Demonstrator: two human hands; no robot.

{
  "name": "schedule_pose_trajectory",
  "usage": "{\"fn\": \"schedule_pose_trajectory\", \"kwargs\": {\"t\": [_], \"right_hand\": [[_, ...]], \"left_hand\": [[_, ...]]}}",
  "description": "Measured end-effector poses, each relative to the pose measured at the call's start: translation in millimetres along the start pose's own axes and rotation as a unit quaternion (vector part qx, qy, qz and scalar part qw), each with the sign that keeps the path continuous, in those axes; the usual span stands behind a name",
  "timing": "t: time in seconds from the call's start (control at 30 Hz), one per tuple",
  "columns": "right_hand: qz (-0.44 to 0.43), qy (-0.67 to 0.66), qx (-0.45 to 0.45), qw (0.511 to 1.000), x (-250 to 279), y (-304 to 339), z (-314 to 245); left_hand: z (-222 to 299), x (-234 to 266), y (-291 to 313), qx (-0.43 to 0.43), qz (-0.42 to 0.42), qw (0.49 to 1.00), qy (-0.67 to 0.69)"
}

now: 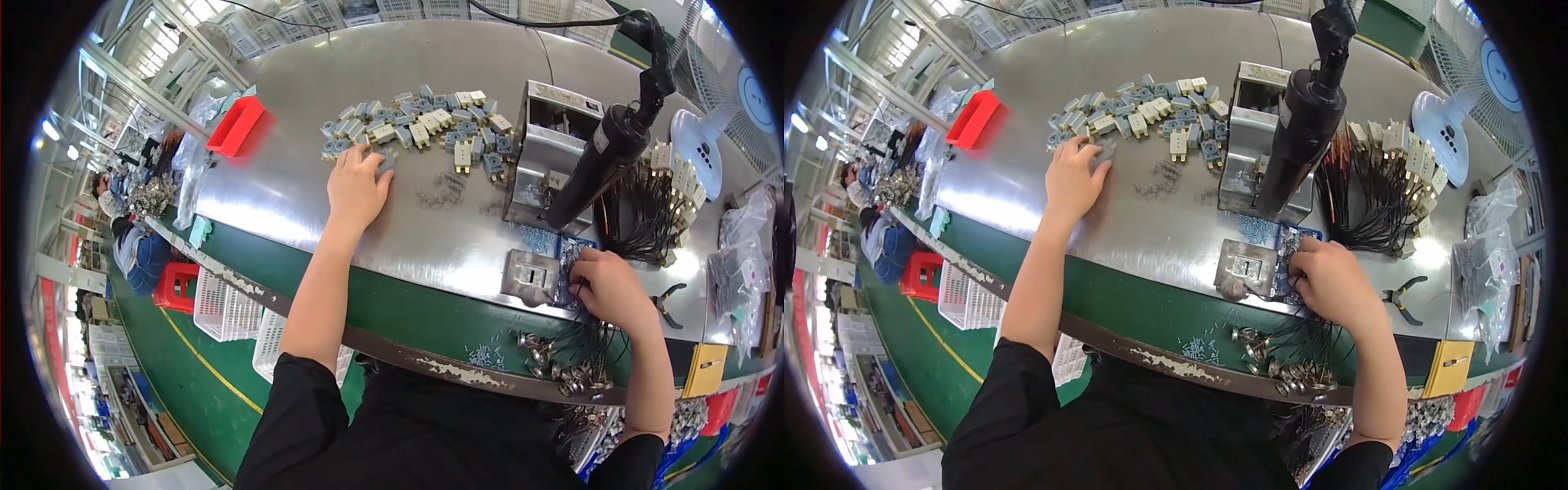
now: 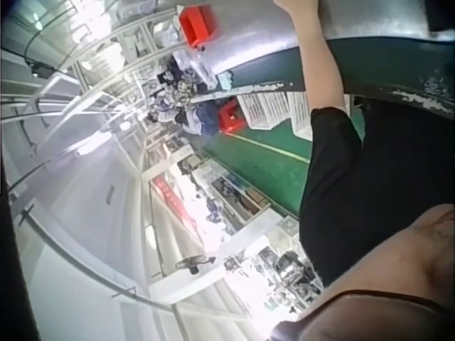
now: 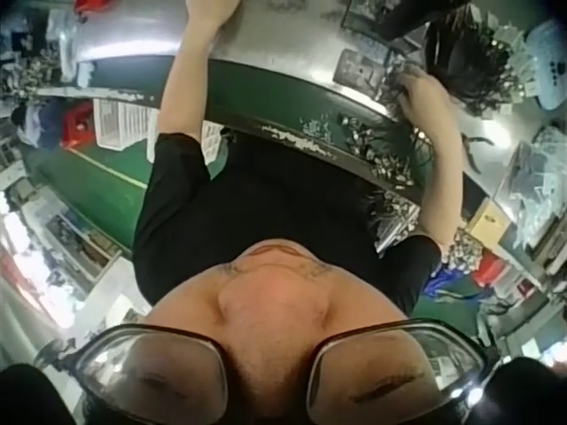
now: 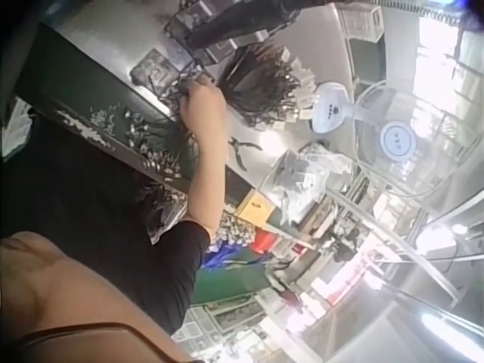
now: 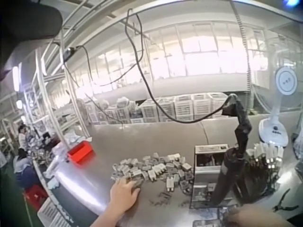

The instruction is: Assemble small mechanical or electronic components on a production line using an electric screwdriver.

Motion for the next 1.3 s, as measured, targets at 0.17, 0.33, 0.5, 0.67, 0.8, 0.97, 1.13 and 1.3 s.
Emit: {"fn": "schedule_pose_trajectory", "kwargs": {"t": [0.17, 0.33, 0.5, 0.67, 0.8, 0.97, 1.13, 1.3], "right_hand": [[-0.019, -0.037, 0.021, 0.999, 6, 5, -2], [-0.046, -0.018, 0.022, 0.999, 2, 4, 1], [-0.054, -0.019, 0.020, 0.998, -3, 1, 3], [-0.035, -0.027, 0.026, 0.999, -3, 6, -1], [-0.054, -0.041, 0.057, 0.996, -3, 6, -3], [0.004, -0.082, 0.053, 0.995, 1, 9, 1], [0.035, -0.133, 0.028, 0.990, 8, 12, 4], [0.140, -0.217, 0.058, 0.964, 23, 20, 14]], "left_hand": [[9, 19, 18, 0.115, -0.127, 0.963, 0.210], [67, 80, 29, 0.055, -0.004, 0.847, 0.529], [101, 112, 22, -0.096, 0.017, 0.859, 0.502], [118, 112, 12, -0.163, 0.019, 0.853, 0.495], [136, 87, 11, -0.120, -0.041, 0.875, 0.468], [173, 32, 16, -0.166, -0.059, 0.855, 0.488], [204, 12, 2, -0.208, -0.085, 0.847, 0.481], [200, 21, -6, -0.090, -0.196, 0.836, 0.504]]}}
Point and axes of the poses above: each hand's wrist, its own y-axis away from the middle knuckle, its own x-axis out of the back of the hand, z = x × y, the point moved 3 cm from there along -y, towards the middle knuckle, and after that the axes turned 14 degrees about -x, right-handed, at the moved point
